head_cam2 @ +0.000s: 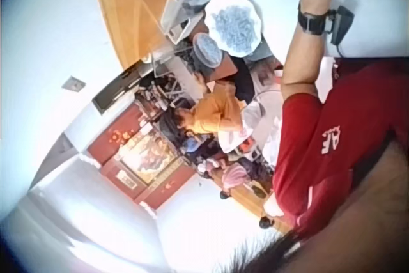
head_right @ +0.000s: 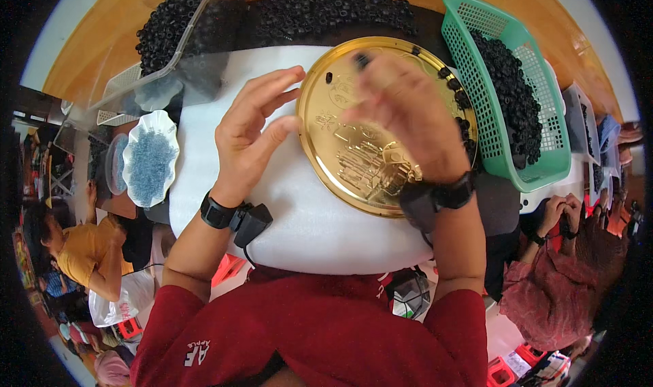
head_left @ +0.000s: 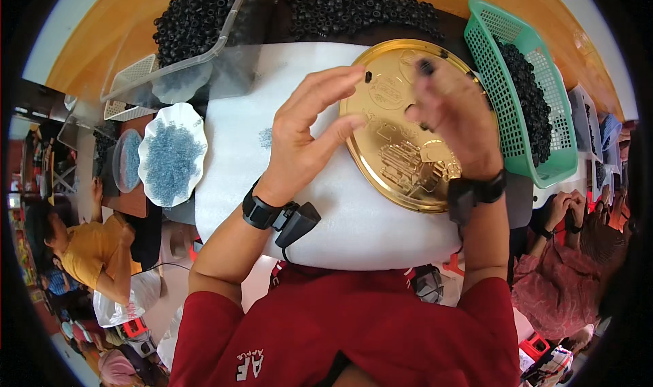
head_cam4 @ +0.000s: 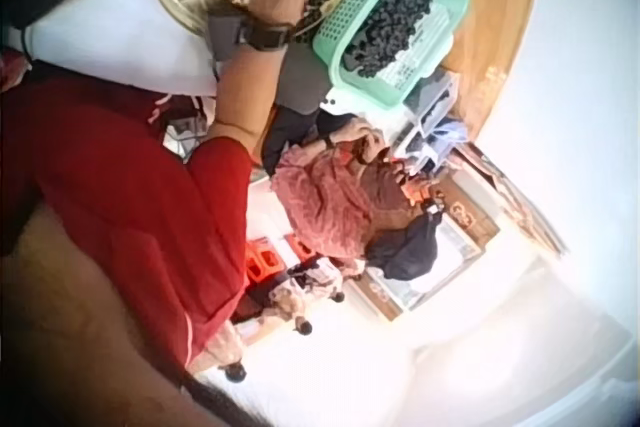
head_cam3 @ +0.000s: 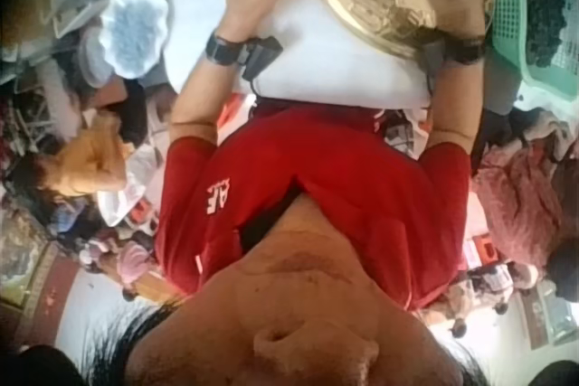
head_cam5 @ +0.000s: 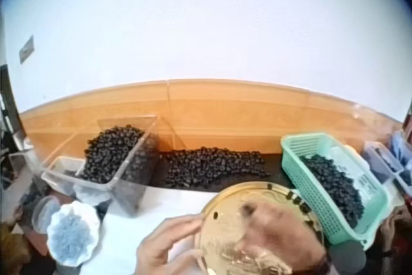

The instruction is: Sorting small black plastic components and placing them into a gold tray.

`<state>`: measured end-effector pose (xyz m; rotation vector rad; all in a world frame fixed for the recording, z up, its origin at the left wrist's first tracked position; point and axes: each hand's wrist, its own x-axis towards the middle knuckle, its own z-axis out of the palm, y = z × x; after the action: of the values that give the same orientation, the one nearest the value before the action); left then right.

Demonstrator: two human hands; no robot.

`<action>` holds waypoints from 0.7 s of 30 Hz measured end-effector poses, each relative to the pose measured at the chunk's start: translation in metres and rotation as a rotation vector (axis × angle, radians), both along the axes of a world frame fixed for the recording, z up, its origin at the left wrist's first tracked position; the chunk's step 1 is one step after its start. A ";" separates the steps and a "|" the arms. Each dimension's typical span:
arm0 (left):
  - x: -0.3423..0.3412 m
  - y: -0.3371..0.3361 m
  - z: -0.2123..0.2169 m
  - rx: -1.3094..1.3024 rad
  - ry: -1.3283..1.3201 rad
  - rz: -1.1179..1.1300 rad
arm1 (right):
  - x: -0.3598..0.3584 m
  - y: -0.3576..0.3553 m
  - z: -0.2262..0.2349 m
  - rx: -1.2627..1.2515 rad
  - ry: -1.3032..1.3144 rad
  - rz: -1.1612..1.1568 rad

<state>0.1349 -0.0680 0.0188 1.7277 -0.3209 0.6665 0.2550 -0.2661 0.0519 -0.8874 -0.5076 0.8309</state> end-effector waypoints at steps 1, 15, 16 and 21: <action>0.001 -0.001 0.001 -0.094 0.009 0.003 | 0.015 -0.012 0.001 0.133 0.038 -0.110; 0.001 -0.003 -0.004 -0.157 0.261 0.088 | 0.026 -0.042 0.022 -0.667 -0.785 -0.395; 0.001 -0.003 -0.003 -0.157 0.261 0.085 | 0.024 -0.037 0.012 -0.668 -0.784 -0.398; 0.000 -0.006 0.000 -0.202 0.286 0.060 | 0.015 -0.021 -0.017 -0.753 -1.681 -0.203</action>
<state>0.1345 -0.0745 0.0188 1.6160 -0.0016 0.4683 0.2699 -0.2867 0.0350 -2.2461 -1.5447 -0.1673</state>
